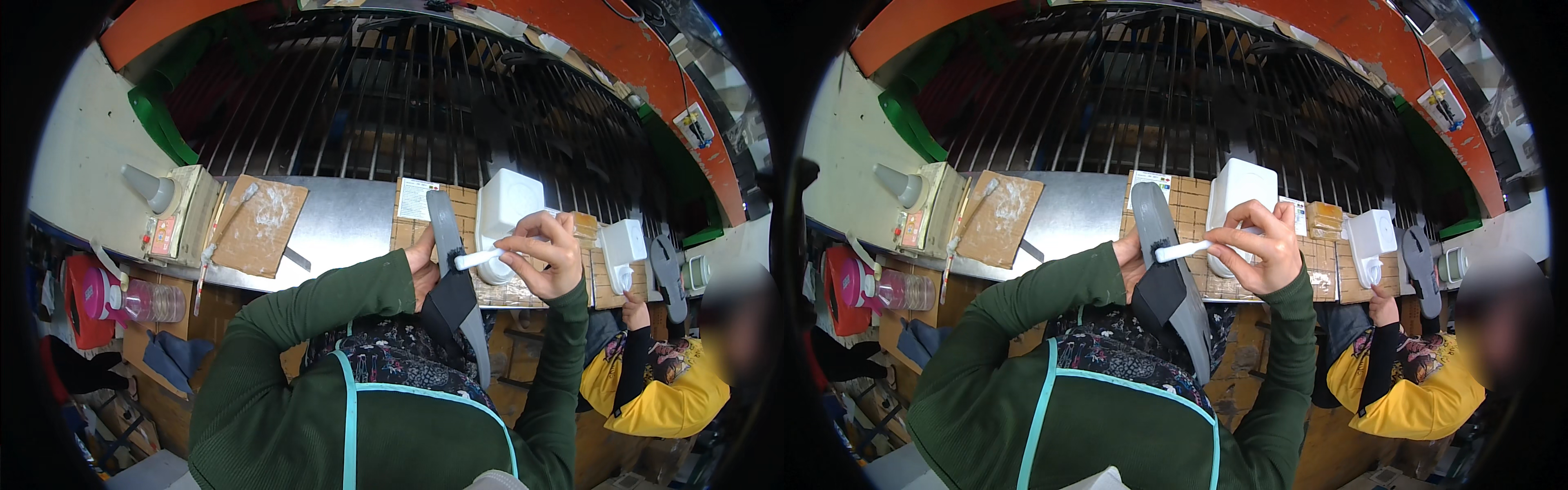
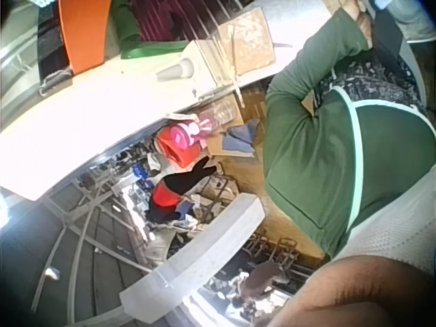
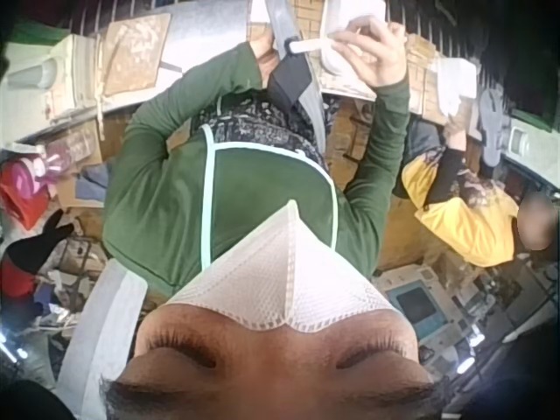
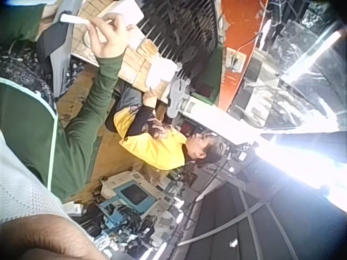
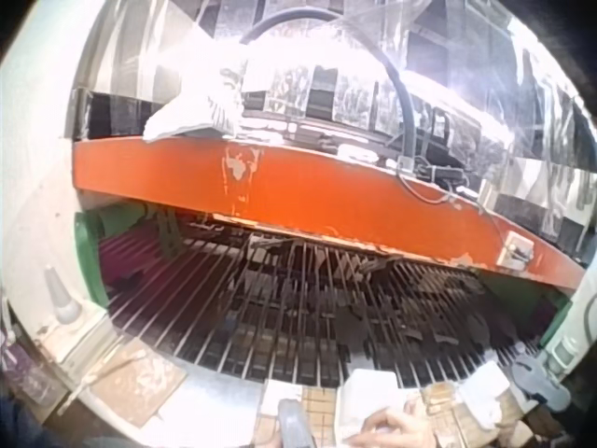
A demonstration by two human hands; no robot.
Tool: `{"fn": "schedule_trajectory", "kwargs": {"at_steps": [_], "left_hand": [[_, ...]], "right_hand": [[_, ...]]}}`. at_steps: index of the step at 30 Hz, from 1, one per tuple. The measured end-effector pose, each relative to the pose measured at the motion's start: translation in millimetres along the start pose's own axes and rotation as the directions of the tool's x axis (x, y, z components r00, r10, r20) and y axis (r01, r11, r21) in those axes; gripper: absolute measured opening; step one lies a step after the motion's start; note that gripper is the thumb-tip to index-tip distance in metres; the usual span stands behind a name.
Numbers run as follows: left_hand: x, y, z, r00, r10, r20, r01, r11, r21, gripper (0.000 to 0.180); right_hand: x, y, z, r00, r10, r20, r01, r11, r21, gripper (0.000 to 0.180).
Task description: The person paints the sole of a grey slipper with a small brush, repeatedly dipping the brush into a white container to reload paint. The slipper is rotated and repositioned to cover different areas of the sole. The person places the slipper on a conveyor belt at the end.
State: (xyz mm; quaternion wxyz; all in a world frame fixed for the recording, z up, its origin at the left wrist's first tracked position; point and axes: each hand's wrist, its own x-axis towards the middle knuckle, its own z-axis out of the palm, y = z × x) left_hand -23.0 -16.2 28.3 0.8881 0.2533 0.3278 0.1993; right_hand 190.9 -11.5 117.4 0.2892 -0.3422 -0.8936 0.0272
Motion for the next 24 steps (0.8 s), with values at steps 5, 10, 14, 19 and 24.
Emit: {"fn": "schedule_trajectory", "kwargs": {"at_steps": [5,10,14,19,24], "left_hand": [[-2,4,-7,0.996,-0.036,-0.076,0.020,0.979,-0.205,0.091],[-54,21,-43,0.868,0.491,0.073,-0.493,0.839,0.228,0.061],[-57,45,-64,0.280,0.909,0.310,-0.399,-0.183,0.899,0.060],[-19,66,-93,0.044,0.948,0.316,-0.520,-0.248,0.817,0.079],[2,62,-108,0.047,0.919,0.391,-0.430,-0.335,0.838,0.099]], "right_hand": [[-14,8,-4,0.997,0.044,0.059,-0.056,0.974,0.222,0.019],[-41,17,-9,0.952,0.259,-0.162,-0.096,0.757,0.646,0.018],[-55,14,15,0.840,0.476,-0.259,-0.167,0.683,0.711,0.017],[-53,-7,64,0.826,0.497,-0.266,-0.209,0.709,0.673,0.015],[-36,-18,81,0.818,0.526,-0.233,-0.257,0.696,0.671,0.015]]}}
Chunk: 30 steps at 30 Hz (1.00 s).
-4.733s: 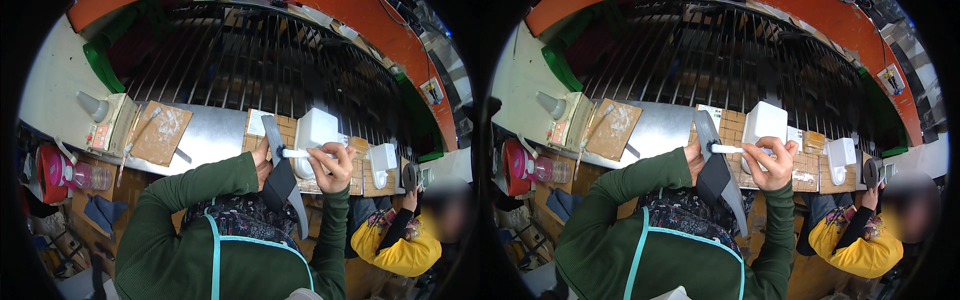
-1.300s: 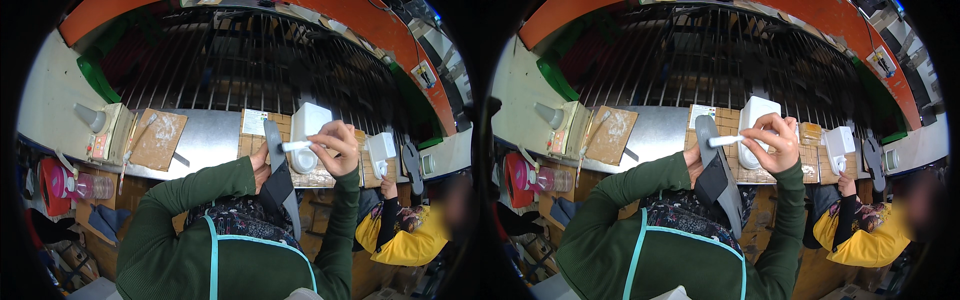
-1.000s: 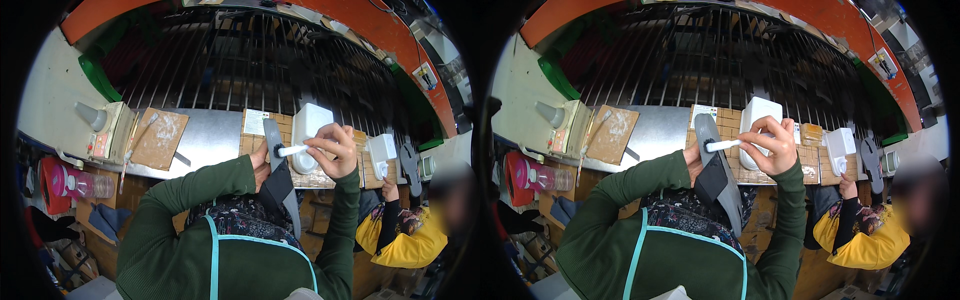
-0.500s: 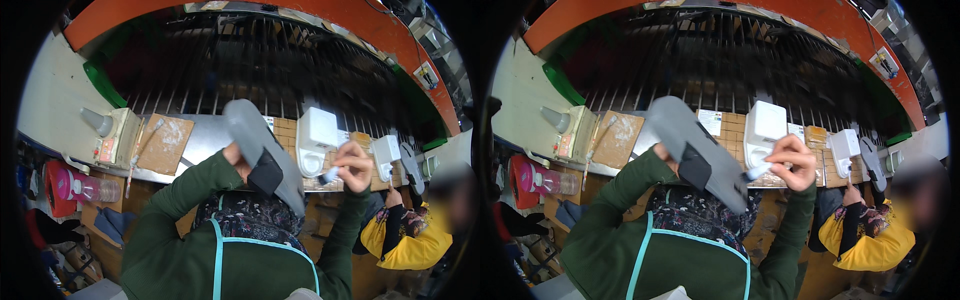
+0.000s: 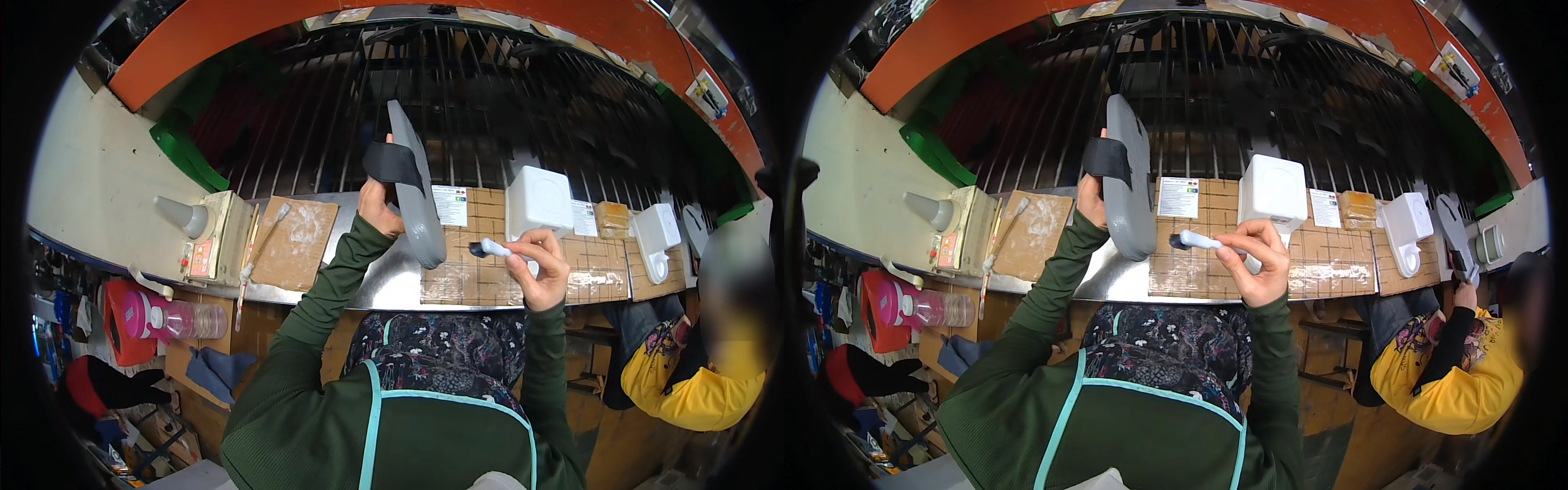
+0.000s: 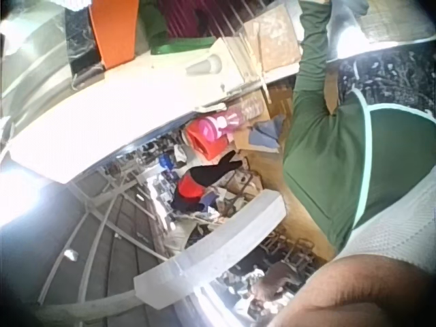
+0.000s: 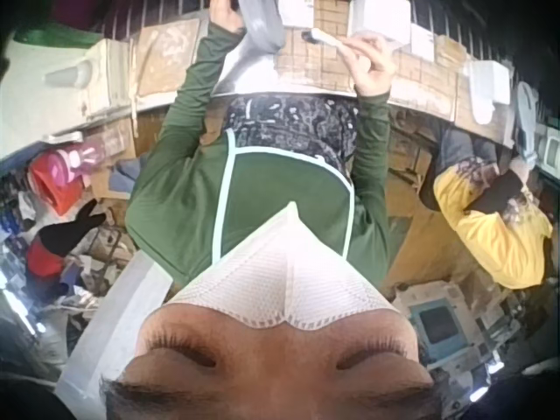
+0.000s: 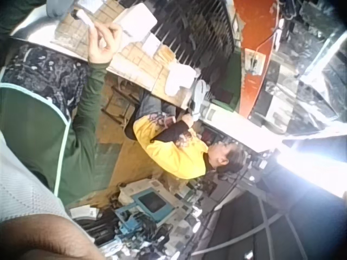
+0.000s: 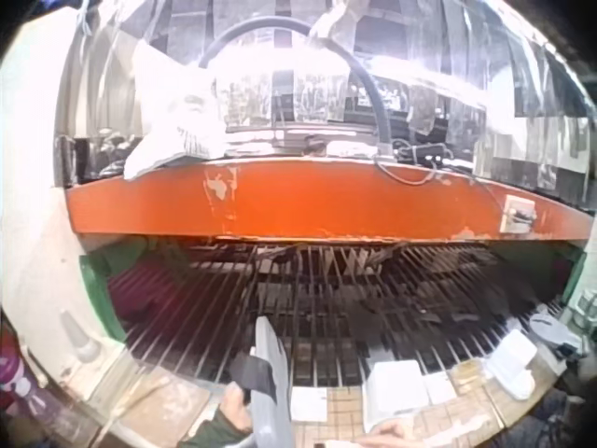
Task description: The person paints the sole of a grey slipper with a small brush, repeatedly dipping the brush into a white container to reload paint. The slipper is rotated and repositioned to cover different areas of the sole. The person places the slipper on a conveyor belt at the end.
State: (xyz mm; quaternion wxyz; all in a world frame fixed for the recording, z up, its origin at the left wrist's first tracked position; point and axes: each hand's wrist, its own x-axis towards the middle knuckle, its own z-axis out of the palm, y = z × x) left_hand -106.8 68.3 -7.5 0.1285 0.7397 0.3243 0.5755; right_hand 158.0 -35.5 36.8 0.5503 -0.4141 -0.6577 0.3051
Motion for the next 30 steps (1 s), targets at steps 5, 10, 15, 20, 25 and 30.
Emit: {"fn": "schedule_trajectory", "kwargs": {"at_steps": [5,10,15,20,25,30], "left_hand": [[1,0,7,0.998,0.001,0.069,0.003,0.999,-0.051,0.114],[7,3,6,0.988,0.104,0.112,-0.107,0.994,0.020,0.114],[9,0,6,0.977,0.171,0.128,-0.178,0.983,0.045,0.120],[1,-4,13,1.000,-0.010,0.012,0.012,0.968,-0.251,0.079],[-10,20,34,0.920,-0.375,0.112,0.342,0.631,-0.697,0.057],[-28,47,35,0.846,-0.490,0.210,0.274,0.063,-0.960,0.058]], "right_hand": [[15,-7,4,0.994,-0.109,0.019,0.110,0.985,-0.136,0.015],[24,-12,2,0.982,-0.180,0.060,0.190,0.938,-0.290,0.016],[28,-16,-6,0.947,-0.267,0.175,0.319,0.826,-0.465,0.015],[25,-11,-8,0.982,-0.096,0.164,0.090,0.995,0.043,0.016],[26,-4,24,0.979,-0.106,-0.174,0.061,0.967,-0.247,0.017],[-6,-26,39,0.965,-0.260,-0.027,0.225,0.879,-0.421,0.019]]}}
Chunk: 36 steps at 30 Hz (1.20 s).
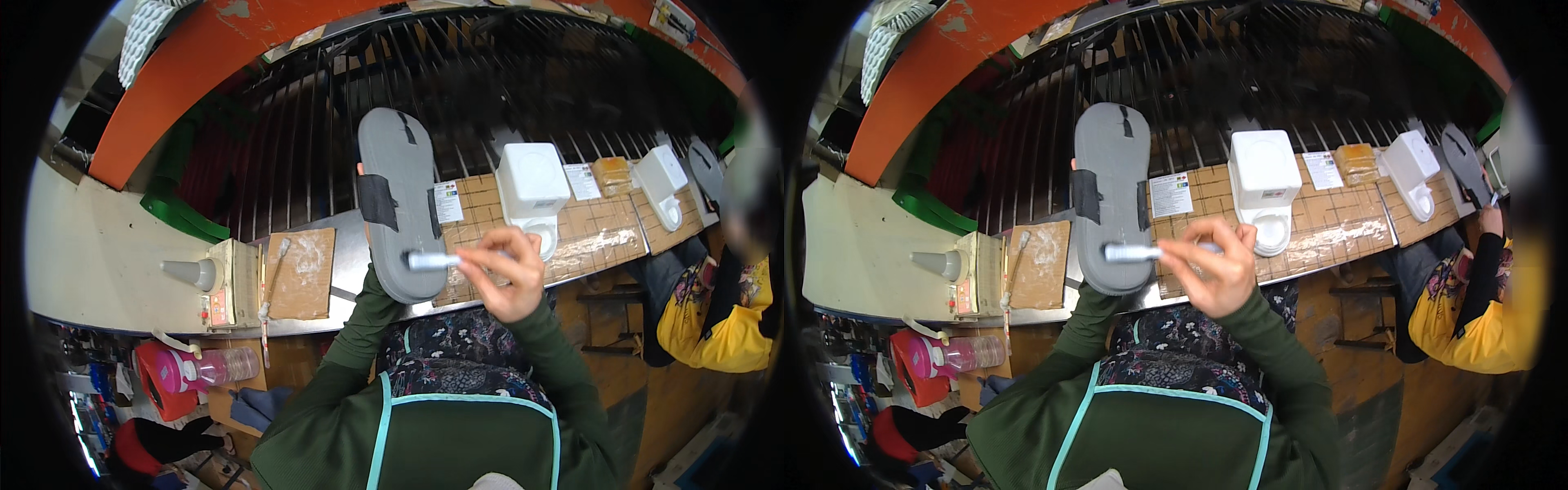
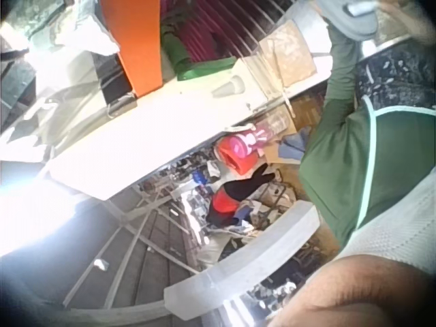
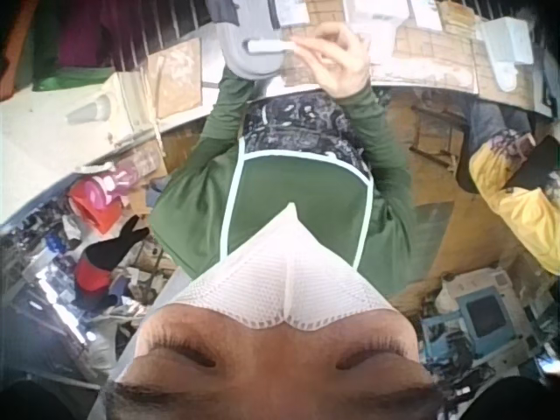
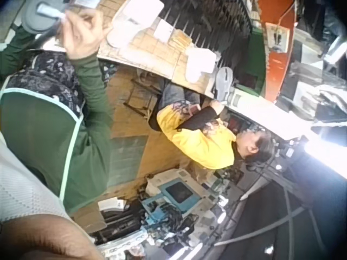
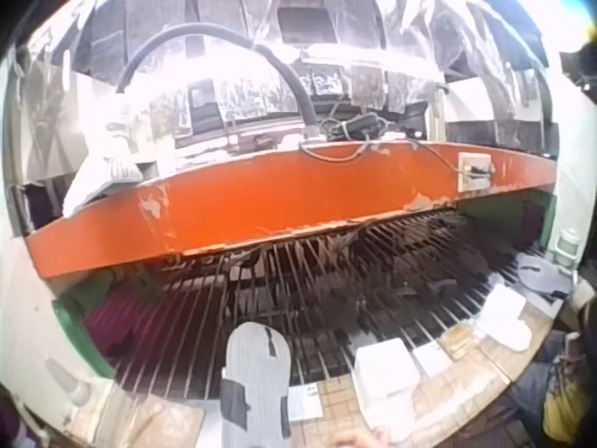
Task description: The person paints the sole of a grey slipper with a small brush, repeatedly dipping the brush into a white container to reload paint. The slipper is rotated and repositioned to cover different areas of the sole. The person places the slipper on a conveyor belt at the end.
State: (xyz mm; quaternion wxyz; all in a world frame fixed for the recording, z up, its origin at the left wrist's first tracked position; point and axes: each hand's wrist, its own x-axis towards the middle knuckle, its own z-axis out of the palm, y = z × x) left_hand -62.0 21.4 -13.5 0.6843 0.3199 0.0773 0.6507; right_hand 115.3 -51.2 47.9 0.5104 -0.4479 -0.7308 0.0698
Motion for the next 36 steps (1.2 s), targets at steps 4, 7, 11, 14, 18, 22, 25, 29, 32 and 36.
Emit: {"fn": "schedule_trajectory", "kwargs": {"at_steps": [4,7,11,14,18,22,25,29,32,36], "left_hand": [[-21,0,-4,0.997,-0.077,-0.029,0.072,0.983,-0.168,0.060],[-26,-6,-8,0.995,-0.085,-0.044,0.076,0.981,-0.180,0.062],[-30,-6,-22,0.996,-0.061,-0.064,0.051,0.987,-0.152,0.064],[-24,-11,-50,0.996,-0.044,-0.080,0.036,0.995,-0.097,0.066],[-10,-28,-88,0.992,-0.078,-0.095,0.081,0.996,0.031,0.070],[-17,-21,-95,0.943,-0.330,-0.043,0.290,0.878,-0.382,0.072],[-17,-3,-84,0.927,-0.369,0.068,0.342,0.758,-0.556,0.072],[-6,5,-59,0.899,-0.436,0.047,0.374,0.704,-0.604,0.069],[-9,-2,-30,0.974,-0.197,-0.114,0.116,0.861,-0.496,0.069],[-29,-30,12,0.955,0.297,0.027,-0.296,0.933,0.204,0.070]], "right_hand": [[-4,6,-3,0.990,0.132,0.039,-0.138,0.926,0.351,0.018],[8,18,-5,0.987,0.139,-0.075,-0.141,0.990,-0.015,0.020],[-9,-4,-8,0.976,-0.163,-0.144,0.117,0.950,-0.288,0.026],[-31,-3,-23,0.945,0.308,0.112,-0.324,0.831,0.451,0.027],[-33,45,-41,0.805,0.580,0.121,-0.524,0.601,0.604,0.057],[-40,66,-55,0.632,0.710,0.310,-0.598,0.193,0.778,0.050],[-48,66,-57,0.671,0.621,0.405,-0.521,0.007,0.853,0.047],[-51,61,-50,0.758,0.504,0.414,-0.388,-0.161,0.907,0.045],[-50,44,-40,0.683,0.588,0.433,-0.337,-0.272,0.901,0.051],[-53,12,-19,0.619,0.628,0.471,-0.355,-0.312,0.881,0.052]]}}
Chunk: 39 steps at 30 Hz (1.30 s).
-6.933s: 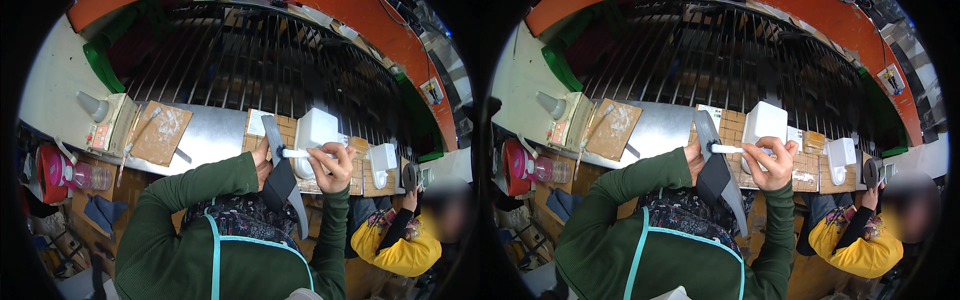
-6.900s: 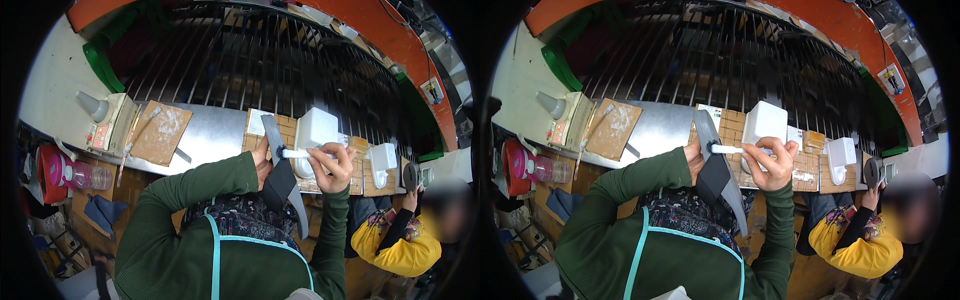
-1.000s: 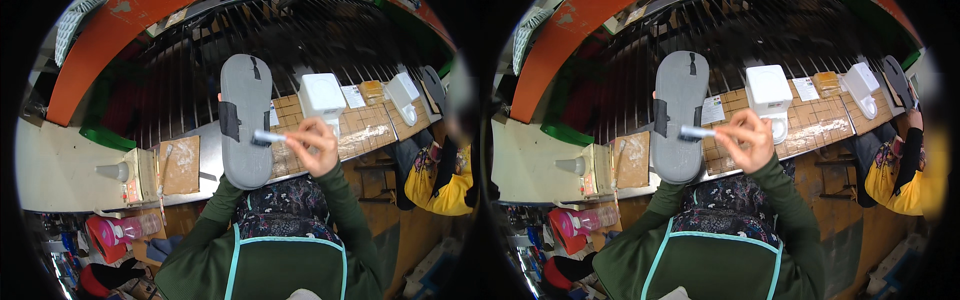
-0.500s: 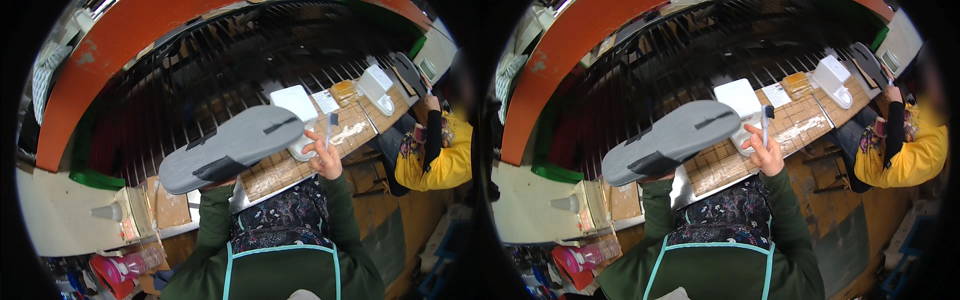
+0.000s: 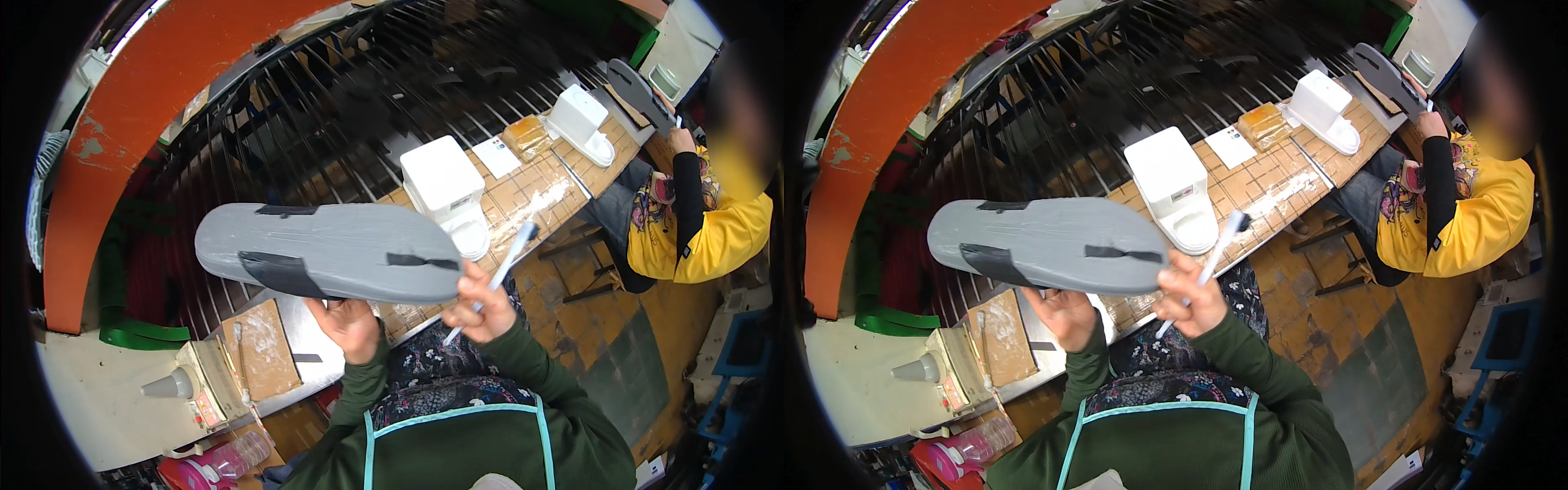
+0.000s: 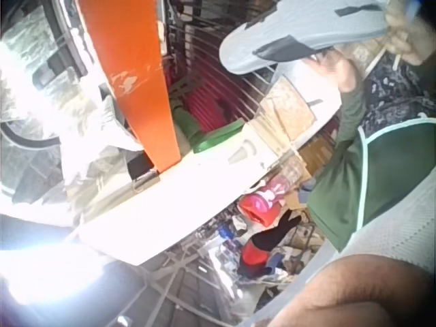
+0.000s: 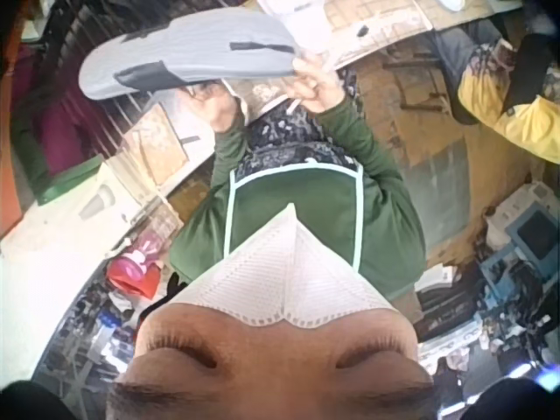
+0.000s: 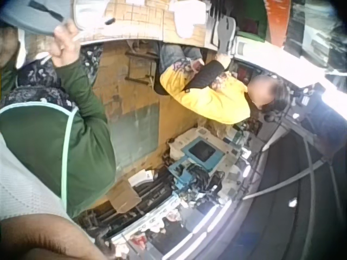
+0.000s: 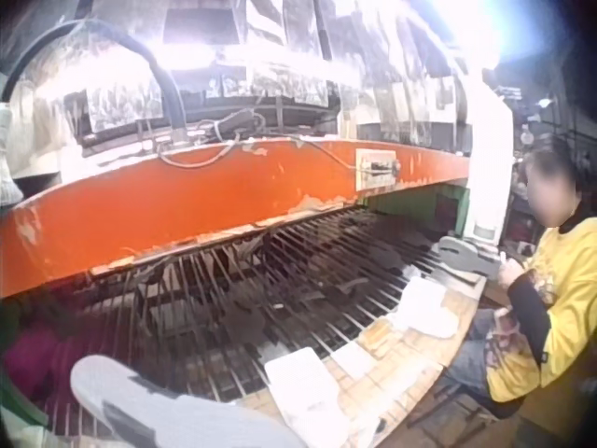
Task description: The person paints the sole of a grey slipper with a small brush, repeatedly dipping the brush into a white container to reload paint. The slipper is rotated and repositioned to cover different areas of the sole. The person places the slipper on a conveyor belt at the end.
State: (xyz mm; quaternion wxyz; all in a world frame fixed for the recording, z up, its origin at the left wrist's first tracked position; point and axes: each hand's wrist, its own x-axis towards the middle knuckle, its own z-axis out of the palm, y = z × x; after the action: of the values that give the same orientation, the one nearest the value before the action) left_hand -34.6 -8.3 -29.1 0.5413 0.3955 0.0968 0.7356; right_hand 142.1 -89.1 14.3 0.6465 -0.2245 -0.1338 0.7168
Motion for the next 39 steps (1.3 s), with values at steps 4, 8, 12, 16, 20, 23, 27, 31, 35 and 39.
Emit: {"fn": "schedule_trajectory", "kwargs": {"at_steps": [4,8,12,16,20,23,27,31,35,39], "left_hand": [[10,-1,5,0.939,0.199,-0.282,-0.009,0.831,0.556,0.077],[30,20,-17,0.928,0.247,-0.279,-0.076,0.857,0.509,0.059],[44,50,-47,0.955,0.264,-0.135,-0.096,0.705,0.703,0.048],[41,72,-72,0.971,0.228,-0.068,-0.119,0.712,0.692,0.048],[31,87,-90,0.991,-0.019,-0.129,0.078,0.878,0.472,0.050],[16,76,-92,0.949,-0.254,-0.189,0.304,0.899,0.317,0.049],[4,53,-83,0.883,-0.411,-0.226,0.444,0.888,0.120,0.048],[3,39,-72,0.842,-0.480,-0.247,0.504,0.863,0.040,0.047],[11,29,-67,0.864,-0.477,-0.162,0.491,0.869,0.061,0.047],[16,24,-59,0.910,-0.414,-0.016,0.413,0.904,0.112,0.039]], "right_hand": [[-9,2,-15,0.996,0.080,0.032,-0.061,0.921,-0.385,0.054],[-14,-28,-55,0.931,-0.366,0.015,0.224,0.536,-0.814,0.045],[-12,-58,-82,0.744,-0.632,0.217,-0.119,-0.446,-0.887,0.011],[2,-67,-89,0.710,-0.538,0.454,-0.140,-0.740,-0.658,0.008],[12,-69,-89,0.690,-0.451,0.566,-0.100,-0.834,-0.542,0.009],[13,-71,-89,0.697,-0.435,0.571,-0.071,-0.834,-0.548,0.010],[15,-72,-88,0.685,-0.459,0.566,-0.064,-0.811,-0.581,0.010],[18,-73,-88,0.685,-0.414,0.599,-0.067,-0.855,-0.514,0.009],[12,-76,-95,0.769,-0.456,0.448,-0.049,-0.741,-0.670,0.008],[9,-76,-112,0.845,-0.534,0.019,-0.109,-0.207,-0.972,0.018]]}}
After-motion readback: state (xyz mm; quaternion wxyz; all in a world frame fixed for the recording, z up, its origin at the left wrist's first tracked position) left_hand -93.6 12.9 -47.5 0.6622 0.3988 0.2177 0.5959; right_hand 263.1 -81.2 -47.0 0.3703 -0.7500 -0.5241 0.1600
